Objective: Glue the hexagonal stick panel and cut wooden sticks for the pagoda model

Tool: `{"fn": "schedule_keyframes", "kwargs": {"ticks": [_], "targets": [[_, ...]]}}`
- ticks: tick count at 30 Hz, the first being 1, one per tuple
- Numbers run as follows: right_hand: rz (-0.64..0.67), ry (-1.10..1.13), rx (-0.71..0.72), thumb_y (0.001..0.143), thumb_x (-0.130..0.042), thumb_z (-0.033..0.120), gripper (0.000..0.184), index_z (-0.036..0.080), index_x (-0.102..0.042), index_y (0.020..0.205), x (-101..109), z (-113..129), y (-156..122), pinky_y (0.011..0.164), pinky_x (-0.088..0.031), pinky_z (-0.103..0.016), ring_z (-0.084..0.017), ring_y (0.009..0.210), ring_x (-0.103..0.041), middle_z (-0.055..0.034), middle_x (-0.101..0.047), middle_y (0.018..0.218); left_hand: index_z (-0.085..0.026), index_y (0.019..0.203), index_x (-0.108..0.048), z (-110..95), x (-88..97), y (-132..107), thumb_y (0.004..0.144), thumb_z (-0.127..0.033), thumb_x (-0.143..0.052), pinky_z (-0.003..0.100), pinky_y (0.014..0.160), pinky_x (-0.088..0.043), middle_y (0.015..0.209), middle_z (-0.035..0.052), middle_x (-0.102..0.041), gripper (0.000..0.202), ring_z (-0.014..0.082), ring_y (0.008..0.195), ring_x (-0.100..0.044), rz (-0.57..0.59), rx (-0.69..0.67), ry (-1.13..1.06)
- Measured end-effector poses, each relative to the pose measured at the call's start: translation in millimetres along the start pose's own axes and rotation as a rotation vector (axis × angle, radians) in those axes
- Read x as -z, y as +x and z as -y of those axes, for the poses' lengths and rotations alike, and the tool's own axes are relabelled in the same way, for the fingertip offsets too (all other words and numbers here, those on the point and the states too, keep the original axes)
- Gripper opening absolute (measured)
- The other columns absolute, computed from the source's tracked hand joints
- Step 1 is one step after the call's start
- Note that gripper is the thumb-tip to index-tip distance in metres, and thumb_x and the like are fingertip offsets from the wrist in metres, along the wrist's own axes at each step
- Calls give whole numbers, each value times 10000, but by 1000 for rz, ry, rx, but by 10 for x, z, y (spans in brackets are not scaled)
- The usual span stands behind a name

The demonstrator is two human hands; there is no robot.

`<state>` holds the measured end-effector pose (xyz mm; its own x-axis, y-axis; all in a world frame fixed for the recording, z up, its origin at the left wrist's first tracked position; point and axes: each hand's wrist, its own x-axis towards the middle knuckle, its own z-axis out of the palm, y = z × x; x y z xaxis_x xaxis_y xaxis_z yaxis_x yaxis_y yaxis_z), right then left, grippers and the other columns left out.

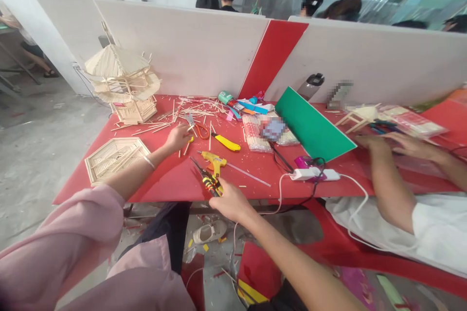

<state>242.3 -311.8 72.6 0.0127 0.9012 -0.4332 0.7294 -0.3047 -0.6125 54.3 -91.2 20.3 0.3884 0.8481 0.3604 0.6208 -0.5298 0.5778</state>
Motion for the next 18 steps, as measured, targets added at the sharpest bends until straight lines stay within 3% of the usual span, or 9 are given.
{"fn": "schedule_keyframes", "kwargs": {"ticks": [5,8,10,14,18], "targets": [[-7,39,75,595,-572,212,617,196,-615,1211,107,-68,-206,729,-436,-273,-201,831,-608,-14,-704,967,-232,1094,-752,-182,-196,627,781,-72,-526,277,891,-496,1187,83,-715,418,210,1089,-656,415,-358,183],[-26,101,132,595,-553,197,615,193,-624,1205,166,-142,-273,797,-452,-283,-214,904,-605,-23,-697,1012,-249,1085,-757,-273,-306,778,768,-41,-540,294,912,-489,1169,88,-726,437,213,1090,-660,579,-460,276],[-12,192,136,597,-542,187,615,193,-621,1207,193,-205,-291,757,-455,-269,-194,851,-591,-9,-682,975,-252,1022,-766,-299,-350,793,772,-44,-561,301,913,-480,1131,93,-734,384,216,1067,-665,648,-519,320],[79,394,88,585,-529,185,670,191,-598,1251,204,-295,-288,629,-428,-239,-146,691,-536,30,-650,878,-225,805,-741,-357,-403,777,781,-67,-591,286,844,-476,966,98,-747,219,201,937,-675,648,-530,290],[70,450,123,567,-532,177,713,177,-595,1278,214,-297,-305,684,-460,-247,-170,775,-581,18,-676,928,-204,790,-698,-526,-355,917,763,-112,-638,258,696,-451,760,51,-706,113,167,700,-636,428,-352,159]]}}
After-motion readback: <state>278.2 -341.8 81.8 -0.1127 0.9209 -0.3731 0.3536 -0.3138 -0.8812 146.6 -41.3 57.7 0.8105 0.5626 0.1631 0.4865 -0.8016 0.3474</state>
